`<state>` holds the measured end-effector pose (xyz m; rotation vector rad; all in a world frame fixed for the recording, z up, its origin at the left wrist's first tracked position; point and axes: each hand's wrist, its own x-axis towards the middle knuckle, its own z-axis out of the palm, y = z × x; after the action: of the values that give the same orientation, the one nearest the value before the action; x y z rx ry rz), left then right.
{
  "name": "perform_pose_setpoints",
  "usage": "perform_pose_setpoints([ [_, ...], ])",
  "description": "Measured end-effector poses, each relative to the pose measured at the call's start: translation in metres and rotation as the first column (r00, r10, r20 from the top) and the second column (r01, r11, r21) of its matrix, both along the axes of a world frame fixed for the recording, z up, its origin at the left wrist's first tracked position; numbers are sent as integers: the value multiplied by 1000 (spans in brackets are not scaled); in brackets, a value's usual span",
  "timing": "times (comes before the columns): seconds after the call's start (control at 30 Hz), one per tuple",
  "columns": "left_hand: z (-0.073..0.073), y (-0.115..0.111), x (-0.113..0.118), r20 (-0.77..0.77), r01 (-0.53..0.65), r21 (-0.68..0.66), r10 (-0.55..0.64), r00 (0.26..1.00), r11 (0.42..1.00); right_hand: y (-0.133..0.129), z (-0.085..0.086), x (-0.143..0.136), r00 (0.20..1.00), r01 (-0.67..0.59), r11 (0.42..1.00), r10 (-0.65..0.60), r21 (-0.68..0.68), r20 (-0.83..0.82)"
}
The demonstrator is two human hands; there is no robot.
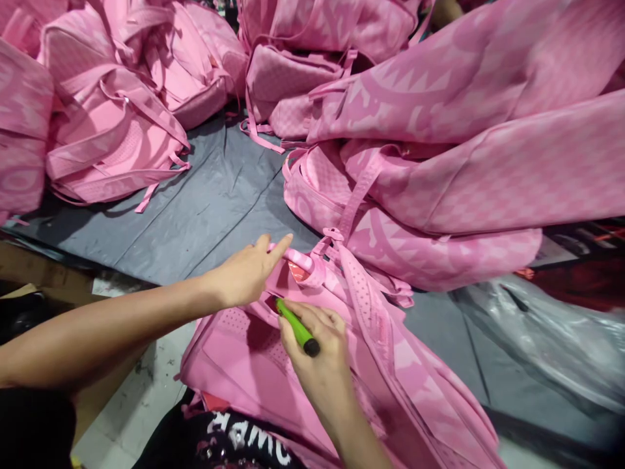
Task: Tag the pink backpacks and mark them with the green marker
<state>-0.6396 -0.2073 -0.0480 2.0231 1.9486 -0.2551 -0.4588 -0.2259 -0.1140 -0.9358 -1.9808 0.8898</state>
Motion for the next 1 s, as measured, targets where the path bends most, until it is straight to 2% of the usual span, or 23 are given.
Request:
perform_pose_setpoints([
  [0.1,-3,1,-1,1,-5,2,5,1000,1000,-2,3,-8,998,-46,997,45,-54,-34],
  [0.27,-2,3,0,-18,-2,3,2,1000,1000,0,1,-7,999,33,998,-33,46,-16],
  [0.4,-1,3,2,-33,-8,-6,8,999,1000,3,-1,-2,997,-73,996,72,-44,-22],
  [0.53,-2,2,1,-11,-3,4,3,1000,1000,1,0,1,995,54,997,-58,53,80],
  [0.6,-3,1,-1,1,9,19,-9,1000,1000,-1,0,3,992,72,995,-80,75,102],
  [0.8,-3,0,-1,3,9,12,-10,1000,1000,1,-2,6,994,92,996,-91,-17,62],
  [0.9,-2,1,0,-20,5,0,-5,1000,1000,2,0,1,999,26,996,-24,-85,26],
  [1.0,-1,2,1,-22,-2,-5,2,1000,1000,2,2,0,1000,24,999,-24,-30,8],
])
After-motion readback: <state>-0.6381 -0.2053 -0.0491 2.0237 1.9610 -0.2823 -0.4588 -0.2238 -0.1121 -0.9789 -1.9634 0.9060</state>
